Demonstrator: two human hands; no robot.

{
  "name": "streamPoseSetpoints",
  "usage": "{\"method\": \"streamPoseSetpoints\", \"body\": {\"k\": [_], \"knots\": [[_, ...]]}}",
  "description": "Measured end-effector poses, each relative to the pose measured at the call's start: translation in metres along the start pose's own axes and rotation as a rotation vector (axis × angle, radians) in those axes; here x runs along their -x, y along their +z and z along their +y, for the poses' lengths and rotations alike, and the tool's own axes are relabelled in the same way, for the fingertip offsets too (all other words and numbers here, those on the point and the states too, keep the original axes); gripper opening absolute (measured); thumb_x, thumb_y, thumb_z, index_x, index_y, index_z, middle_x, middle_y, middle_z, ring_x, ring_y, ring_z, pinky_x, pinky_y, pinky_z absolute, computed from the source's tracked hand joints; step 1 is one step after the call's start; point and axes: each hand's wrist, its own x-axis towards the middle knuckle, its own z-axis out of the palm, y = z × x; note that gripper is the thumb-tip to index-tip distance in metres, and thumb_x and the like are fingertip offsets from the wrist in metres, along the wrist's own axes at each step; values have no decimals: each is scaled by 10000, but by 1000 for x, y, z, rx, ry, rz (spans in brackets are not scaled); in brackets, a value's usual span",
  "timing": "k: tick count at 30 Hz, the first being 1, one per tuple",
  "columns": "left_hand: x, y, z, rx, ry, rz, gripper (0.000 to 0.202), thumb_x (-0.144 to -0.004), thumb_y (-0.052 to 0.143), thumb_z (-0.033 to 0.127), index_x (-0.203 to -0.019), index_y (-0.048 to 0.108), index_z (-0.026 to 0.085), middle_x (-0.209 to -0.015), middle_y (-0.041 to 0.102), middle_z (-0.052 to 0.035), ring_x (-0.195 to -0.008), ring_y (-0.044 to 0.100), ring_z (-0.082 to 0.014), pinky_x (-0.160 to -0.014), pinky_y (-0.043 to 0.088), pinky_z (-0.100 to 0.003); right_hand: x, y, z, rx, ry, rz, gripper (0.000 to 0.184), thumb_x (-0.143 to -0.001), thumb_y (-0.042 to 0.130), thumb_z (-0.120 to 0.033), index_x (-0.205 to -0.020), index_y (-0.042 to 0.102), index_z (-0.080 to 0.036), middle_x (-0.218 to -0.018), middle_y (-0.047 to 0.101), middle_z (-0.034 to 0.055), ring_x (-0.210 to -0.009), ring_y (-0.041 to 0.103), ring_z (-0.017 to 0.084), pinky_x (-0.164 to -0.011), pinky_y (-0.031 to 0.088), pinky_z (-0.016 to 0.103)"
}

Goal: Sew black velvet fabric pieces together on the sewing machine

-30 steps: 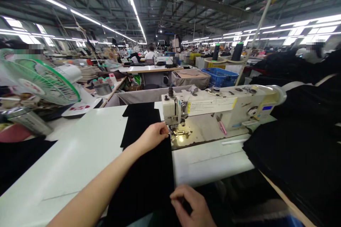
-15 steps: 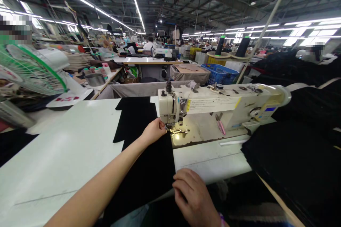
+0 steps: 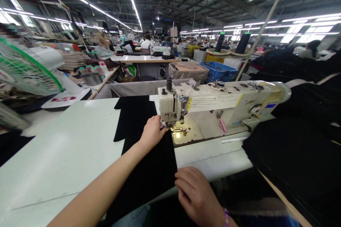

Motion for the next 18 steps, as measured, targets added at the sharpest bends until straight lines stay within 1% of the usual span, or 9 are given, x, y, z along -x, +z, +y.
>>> {"method": "streamPoseSetpoints", "body": {"k": [2,3,4,5,6,7,9,12,18], "knots": [[32,-6,9,-46,66,48,329,-779,688,176,-1092,587,153,-1168,629,-162,-1158,554,-343,-963,462,-479,0,-3,0,12,-12,-27,307,-824,481,0,-1024,620,-185,-1013,722,90,-978,666,240,-914,561,433],[52,-9,13,-56,119,35,321,-805,676,188,-1115,594,165,-1197,624,-155,-1177,544,-342,-981,461,-494,0,-4,-1,13,-12,-38,306,-824,484,-2,-1028,622,-183,-1022,723,92,-988,663,242,-921,559,435],[73,-10,15,-64,230,-9,244,-852,634,200,-1095,616,183,-1147,647,-131,-1115,581,-317,-944,496,-477,-1,-5,-1,13,-12,-43,307,-825,486,-6,-1033,625,-184,-1030,723,94,-995,661,243,-925,558,437],[95,-11,17,-41,370,-107,160,-902,560,178,-1038,641,208,-1052,670,-91,-1010,623,-267,-879,538,-421,-1,-6,-1,10,-7,-49,312,-827,485,-11,-1042,627,-187,-1035,723,95,-999,659,244,-927,558,439],[114,-10,16,-13,492,-214,174,-923,506,150,-973,656,223,-979,682,-64,-919,646,-228,-808,566,-365,-1,-6,-1,6,-5,-55,317,-828,484,-15,-1050,630,-190,-1036,724,95,-1001,657,244,-929,558,441],[131,-10,15,-11,577,-208,195,-923,483,134,-943,662,211,-959,694,-68,-881,659,-222,-772,586,-349,-2,-7,-1,0,-2,-62,323,-829,484,-20,-1058,632,-191,-1037,724,96,-1003,656,244,-936,555,445],[151,-7,9,-31,707,-155,250,-924,460,114,-1057,663,174,-1047,717,-100,-963,679,-235,-817,608,-345,-4,-7,0,-7,6,-62,326,-832,482,-24,-1067,635,-189,-1030,724,95,-1001,655,242,-953,545,450],[150,-6,0,-78,791,-98,310,-934,481,123,-1207,627,142,-1164,718,-116,-1088,671,-241,-913,604,-334,-11,-4,4,-11,34,-53,301,-849,494,-31,-1058,646,-186,-1026,722,86,-1007,644,236,-974,526,454],[112,-9,-4,-155,818,-100,288,-960,468,130,-1154,680,144,-1142,731,-108,-1086,682,-238,-957,599,-355,-33,3,20,19,100,-68,251,-873,527,-67,-1029,678,-193,-1021,695,78,-1029,596,234,-972,499,449]]}}
